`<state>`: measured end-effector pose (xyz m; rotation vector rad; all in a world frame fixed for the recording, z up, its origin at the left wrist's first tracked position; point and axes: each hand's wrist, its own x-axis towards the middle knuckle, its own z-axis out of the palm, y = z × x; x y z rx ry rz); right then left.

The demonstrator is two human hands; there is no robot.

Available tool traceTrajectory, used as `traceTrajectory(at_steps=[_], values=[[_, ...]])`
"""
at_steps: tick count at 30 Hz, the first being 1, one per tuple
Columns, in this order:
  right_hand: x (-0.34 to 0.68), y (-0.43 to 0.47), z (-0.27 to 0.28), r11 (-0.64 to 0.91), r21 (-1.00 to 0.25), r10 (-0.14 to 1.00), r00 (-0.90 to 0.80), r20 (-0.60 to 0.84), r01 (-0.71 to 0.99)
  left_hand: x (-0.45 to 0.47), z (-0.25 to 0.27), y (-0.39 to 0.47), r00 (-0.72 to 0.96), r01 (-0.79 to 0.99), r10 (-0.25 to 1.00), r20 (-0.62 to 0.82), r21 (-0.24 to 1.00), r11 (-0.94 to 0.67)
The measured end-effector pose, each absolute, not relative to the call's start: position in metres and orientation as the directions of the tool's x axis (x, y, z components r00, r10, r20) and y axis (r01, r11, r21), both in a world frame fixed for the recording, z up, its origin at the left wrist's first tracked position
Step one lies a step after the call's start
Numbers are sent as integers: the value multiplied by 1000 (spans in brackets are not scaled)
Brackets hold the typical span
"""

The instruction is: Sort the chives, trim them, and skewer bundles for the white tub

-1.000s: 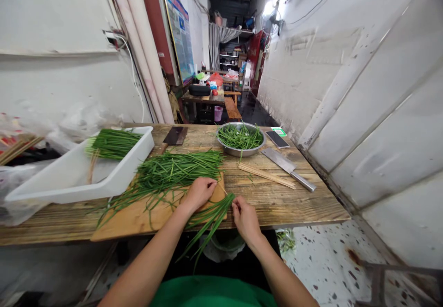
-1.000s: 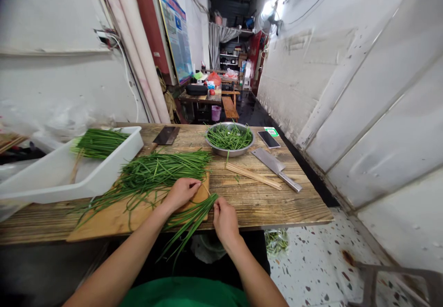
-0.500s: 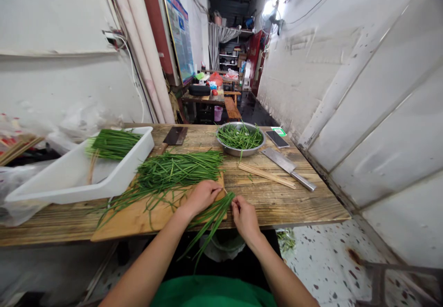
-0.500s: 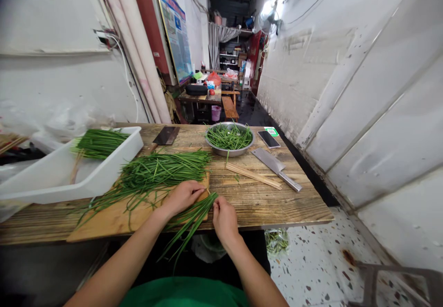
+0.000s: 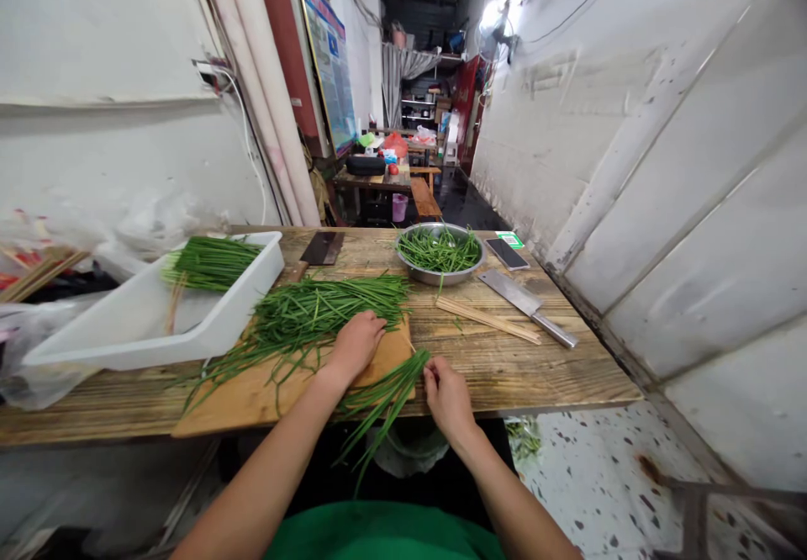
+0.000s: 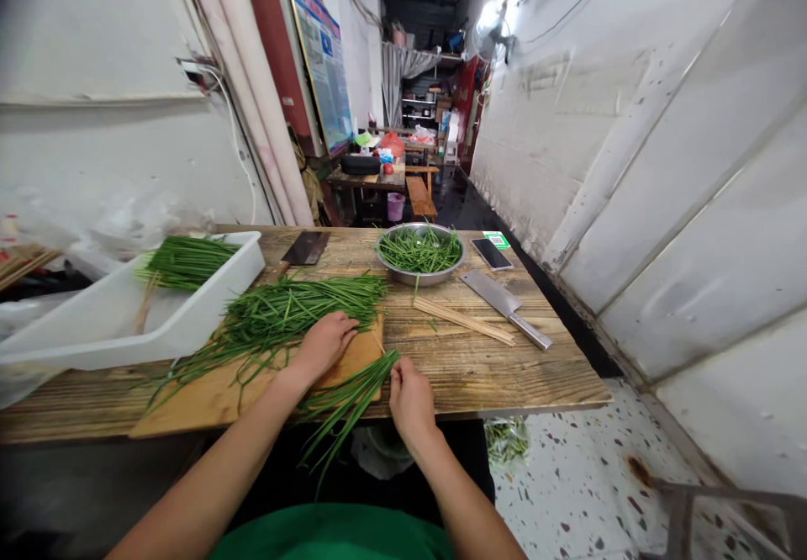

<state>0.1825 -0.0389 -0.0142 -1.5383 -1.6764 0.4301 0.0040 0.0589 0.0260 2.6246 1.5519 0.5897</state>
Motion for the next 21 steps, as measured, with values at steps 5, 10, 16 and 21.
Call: traceTrajectory(at_steps=[5, 10, 16, 21], values=[[183, -38, -15, 205, -725, 944, 64, 324, 657, 8, 27, 54, 443, 831, 850, 285, 223, -509], [183, -38, -15, 211, -727, 943, 59, 327, 654, 7, 29, 51, 435, 834, 865, 252, 249, -492], [184, -39, -15, 200, -732, 948, 61, 313, 651, 4, 38, 45, 443, 796, 875, 194, 364, -484], [185, -39, -16, 195, -737, 951, 59, 304, 647, -5, 38, 46, 460, 785, 866, 195, 366, -499]])
